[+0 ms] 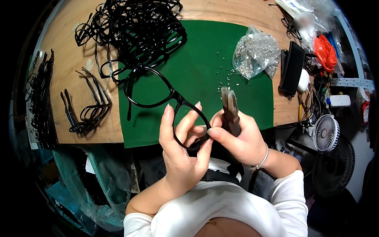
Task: The person repeatedly picks up black eyeglass frames from a pile on a green mat and uses pliers to press or adjust the hinge area of each frame. After each adjustment, the frame is placed back on the mat. The process continues with multiple frames throughout the clip.
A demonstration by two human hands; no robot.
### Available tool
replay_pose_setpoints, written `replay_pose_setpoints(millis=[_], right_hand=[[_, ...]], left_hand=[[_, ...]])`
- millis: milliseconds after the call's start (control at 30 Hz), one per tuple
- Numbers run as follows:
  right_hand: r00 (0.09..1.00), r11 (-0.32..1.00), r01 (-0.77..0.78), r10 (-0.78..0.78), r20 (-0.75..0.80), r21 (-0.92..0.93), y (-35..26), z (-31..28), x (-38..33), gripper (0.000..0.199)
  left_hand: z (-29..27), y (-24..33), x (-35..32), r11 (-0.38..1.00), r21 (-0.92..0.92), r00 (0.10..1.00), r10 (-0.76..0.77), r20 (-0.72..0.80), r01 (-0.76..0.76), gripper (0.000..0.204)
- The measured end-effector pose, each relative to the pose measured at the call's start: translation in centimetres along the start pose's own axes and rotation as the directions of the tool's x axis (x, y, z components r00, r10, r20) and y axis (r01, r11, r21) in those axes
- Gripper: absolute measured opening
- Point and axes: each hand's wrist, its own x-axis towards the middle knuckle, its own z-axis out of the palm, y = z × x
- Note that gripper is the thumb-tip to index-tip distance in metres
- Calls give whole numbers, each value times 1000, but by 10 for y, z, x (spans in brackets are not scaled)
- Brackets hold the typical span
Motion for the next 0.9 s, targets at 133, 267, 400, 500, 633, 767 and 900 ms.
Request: replay_pose_setpoints(millis=[133, 267, 400, 500, 633, 767, 900], right_hand=[[934, 929, -327, 289, 211, 172, -9, -8, 10, 18], [905, 923, -361, 311, 289, 136, -15, -9, 8, 20], [851, 864, -452, 342, 397, 224, -30, -8, 7, 22], [860, 891, -412, 309, 407, 194, -30, -7, 5, 23], [887, 971, -223, 240, 394, -89, -30, -16, -4, 26], [832, 869, -8, 281, 479, -495, -37, -29, -14, 31], [732, 866, -71, 382, 564, -495, -40, -24, -8, 35]], left_hand=[[-7, 2, 2, 999, -15, 997, -30, 72, 31, 83], [-17, 11, 9, 947, -247, 968, -156, 199, 203, 84], [-24, 21, 11, 910, -325, 951, -181, 251, 259, 86], [-29, 26, 10, 865, -400, 944, -216, 249, 304, 87], [-38, 30, 7, 841, -408, 931, -279, 237, 356, 89], [-43, 35, 9, 824, -420, 914, -264, 307, 379, 85], [-43, 30, 9, 840, -408, 909, -212, 359, 357, 83]])
